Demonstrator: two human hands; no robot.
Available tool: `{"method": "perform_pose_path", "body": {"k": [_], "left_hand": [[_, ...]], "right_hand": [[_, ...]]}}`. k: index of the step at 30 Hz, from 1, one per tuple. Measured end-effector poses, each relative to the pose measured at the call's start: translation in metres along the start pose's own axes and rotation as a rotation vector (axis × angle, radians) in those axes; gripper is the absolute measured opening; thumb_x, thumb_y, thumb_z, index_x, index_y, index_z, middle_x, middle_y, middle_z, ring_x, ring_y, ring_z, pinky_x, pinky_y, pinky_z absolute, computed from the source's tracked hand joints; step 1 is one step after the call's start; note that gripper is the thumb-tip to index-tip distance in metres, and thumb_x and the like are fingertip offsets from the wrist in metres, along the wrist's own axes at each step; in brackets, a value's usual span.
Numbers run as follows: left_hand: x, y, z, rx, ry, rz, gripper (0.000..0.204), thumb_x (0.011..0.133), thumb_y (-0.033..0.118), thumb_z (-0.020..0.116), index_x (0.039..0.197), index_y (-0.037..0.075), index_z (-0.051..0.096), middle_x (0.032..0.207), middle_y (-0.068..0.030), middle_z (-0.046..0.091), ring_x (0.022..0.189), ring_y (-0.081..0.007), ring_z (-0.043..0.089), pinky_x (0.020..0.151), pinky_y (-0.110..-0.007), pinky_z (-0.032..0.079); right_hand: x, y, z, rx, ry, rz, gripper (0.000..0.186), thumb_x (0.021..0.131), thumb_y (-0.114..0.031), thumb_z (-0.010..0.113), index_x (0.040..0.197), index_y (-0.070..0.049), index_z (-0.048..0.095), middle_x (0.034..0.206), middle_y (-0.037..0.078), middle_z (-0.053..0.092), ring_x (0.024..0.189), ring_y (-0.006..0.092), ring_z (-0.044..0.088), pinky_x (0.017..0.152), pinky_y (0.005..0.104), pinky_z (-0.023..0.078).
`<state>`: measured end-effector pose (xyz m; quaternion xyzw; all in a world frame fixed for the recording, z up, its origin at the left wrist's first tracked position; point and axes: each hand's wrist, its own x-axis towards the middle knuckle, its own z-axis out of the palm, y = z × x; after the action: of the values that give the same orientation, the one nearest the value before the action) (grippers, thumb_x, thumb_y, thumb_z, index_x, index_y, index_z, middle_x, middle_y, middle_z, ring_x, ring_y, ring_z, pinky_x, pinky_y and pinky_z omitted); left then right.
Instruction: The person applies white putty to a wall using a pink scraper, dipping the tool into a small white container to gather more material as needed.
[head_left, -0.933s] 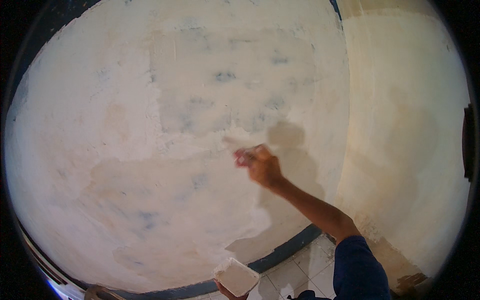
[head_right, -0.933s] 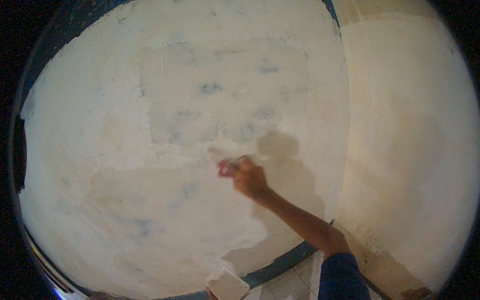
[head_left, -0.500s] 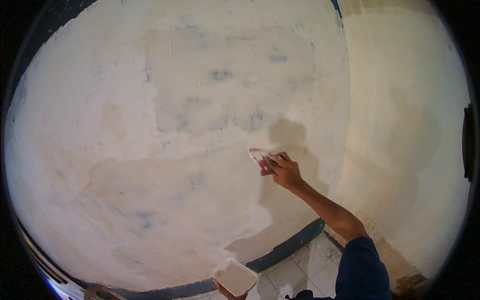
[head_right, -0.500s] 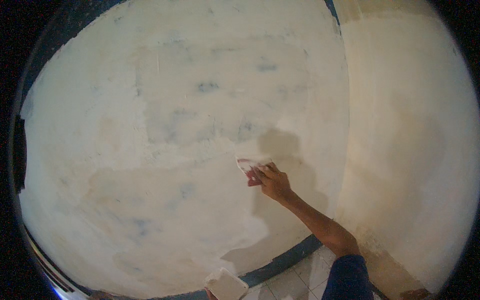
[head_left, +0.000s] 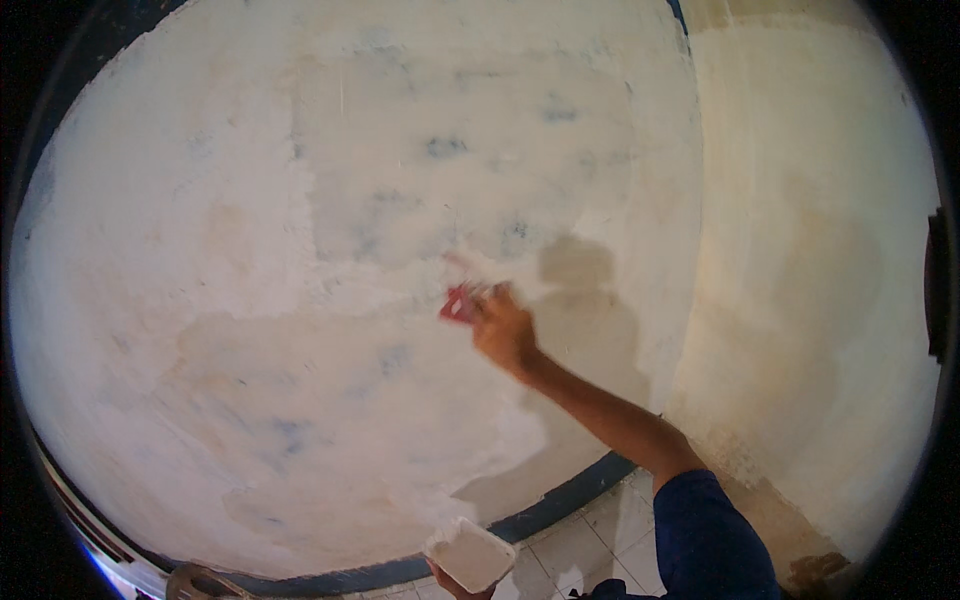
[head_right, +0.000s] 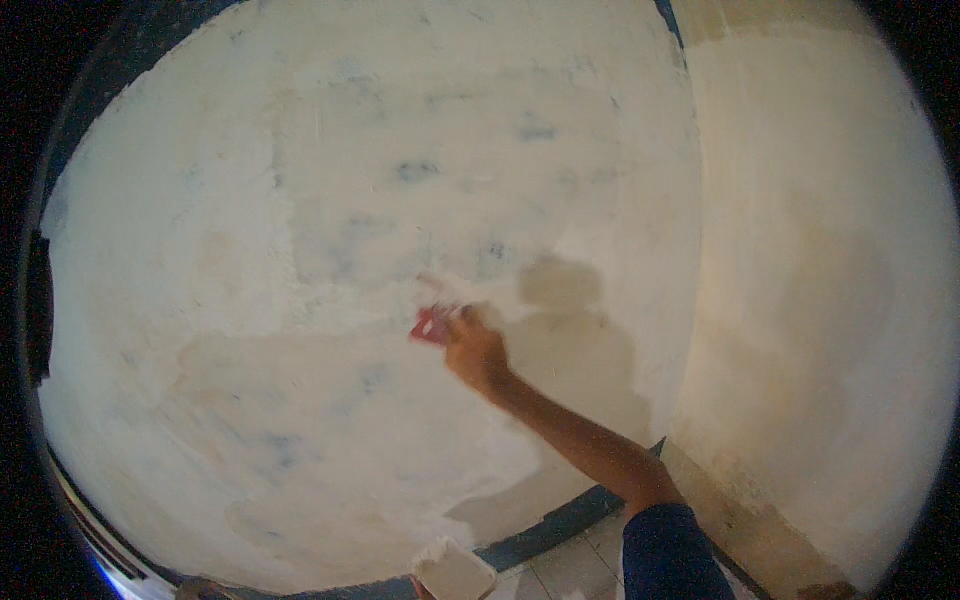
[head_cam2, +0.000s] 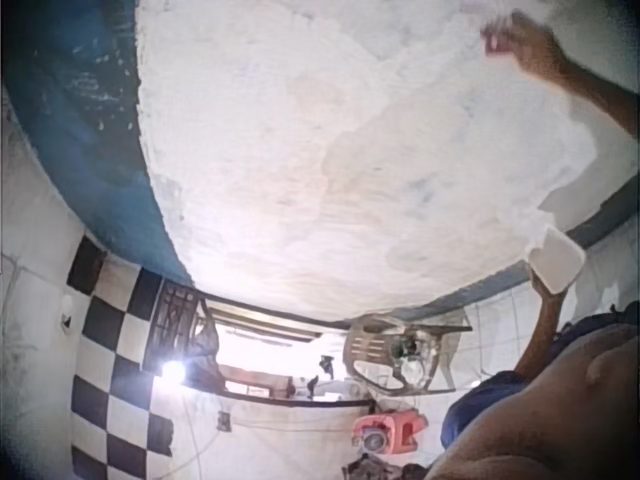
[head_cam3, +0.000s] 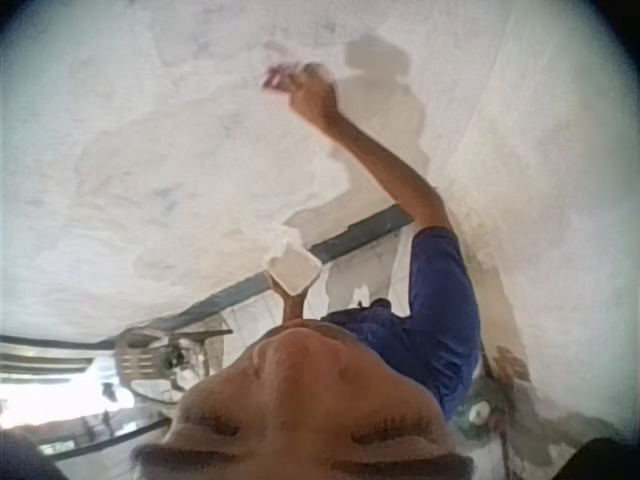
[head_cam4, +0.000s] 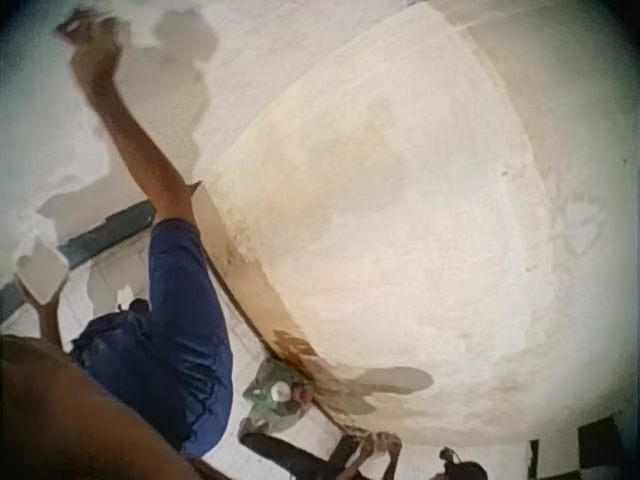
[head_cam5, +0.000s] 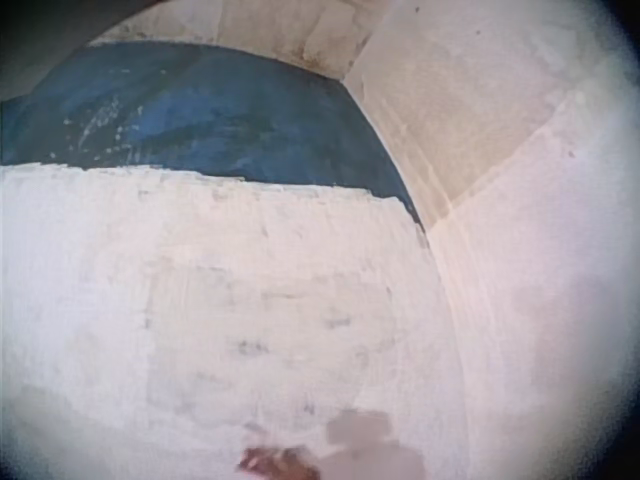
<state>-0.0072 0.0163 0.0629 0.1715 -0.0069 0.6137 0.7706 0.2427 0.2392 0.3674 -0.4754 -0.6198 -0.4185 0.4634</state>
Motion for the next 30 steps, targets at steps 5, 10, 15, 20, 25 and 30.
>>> {"method": "perform_pose_path", "body": {"k": [5, 10, 15, 20, 25, 30], "left_hand": [[-0.002, 0.010, -0.008, -0.089, -0.030, -0.097, 0.076, 0.086, 0.071, 0.042, 0.143, 0.021, 0.041, 0.146, -0.0075, 0.043, 0.131, -0.0358, 0.043, 0.102, -0.063, 0.037], [0.001, 0.015, 0.004, 0.006, 0.029, 0.023, 0.076, 0.087, 0.071, 0.041, 0.142, 0.018, 0.041, 0.145, -0.0077, 0.044, 0.129, -0.0342, 0.045, 0.103, -0.060, 0.038], [0.000, 0.016, 0.001, 0.076, 0.288, 0.111, 0.074, 0.087, 0.070, 0.042, 0.139, 0.017, 0.045, 0.139, -0.0085, 0.049, 0.124, -0.0336, 0.049, 0.100, -0.058, 0.041], [0.006, 0.014, -0.011, 0.005, -0.062, 0.007, 0.070, 0.088, 0.067, 0.043, 0.137, 0.017, 0.047, 0.135, -0.0094, 0.053, 0.121, -0.0336, 0.051, 0.099, -0.057, 0.042], [0.010, 0.019, -0.014, -0.016, 0.138, 0.030, 0.068, 0.089, 0.065, 0.042, 0.138, 0.018, 0.047, 0.137, -0.0079, 0.051, 0.124, -0.0334, 0.050, 0.099, -0.059, 0.041], [0.007, 0.025, 0.001, -0.031, 0.071, 0.005, 0.069, 0.089, 0.066, 0.043, 0.139, 0.019, 0.046, 0.139, -0.0069, 0.050, 0.126, -0.0325, 0.048, 0.100, -0.060, 0.040]], "right_hand": [[0.019, -0.021, -0.052, 0.284, 0.013, -0.066, 0.042, 0.064, 0.001, 0.066, 0.103, -0.015, 0.068, 0.098, 0.002, 0.065, 0.087, 0.0241, 0.061, 0.064, 0.0344, 0.054], [0.080, 0.109, -0.083, -0.080, 0.396, 0.205, 0.029, 0.071, 0.004, 0.061, 0.095, -0.011, 0.067, 0.088, 0.006, 0.063, 0.083, 0.0267, 0.058, 0.067, 0.0381, 0.051], [0.074, 0.063, -0.045, -0.118, 0.114, 0.269, 0.034, 0.075, -0.004, 0.060, 0.108, -0.006, 0.064, 0.098, 0.012, 0.059, 0.089, 0.0296, 0.059, 0.068, 0.0413, 0.053], [0.012, -0.042, -0.020, 0.115, -0.022, -0.168, 0.042, 0.068, -0.004, 0.064, 0.109, -0.010, 0.069, 0.096, 0.006, 0.065, 0.090, 0.0259, 0.062, 0.066, 0.0330, 0.055], [0.052, -0.015, -0.054, 0.127, 0.021, -0.025, 0.043, 0.071, -0.009, 0.065, 0.114, -0.008, 0.064, 0.104, 0.007, 0.061, 0.098, 0.0279, 0.059, 0.069, 0.0359, 0.057], [0.061, 0.011, -0.006, -0.103, 0.095, 0.003, 0.046, 0.073, -0.008, 0.063, 0.119, -0.007, 0.061, 0.109, 0.007, 0.060, 0.101, 0.0286, 0.057, 0.071, 0.0357, 0.056]]}}
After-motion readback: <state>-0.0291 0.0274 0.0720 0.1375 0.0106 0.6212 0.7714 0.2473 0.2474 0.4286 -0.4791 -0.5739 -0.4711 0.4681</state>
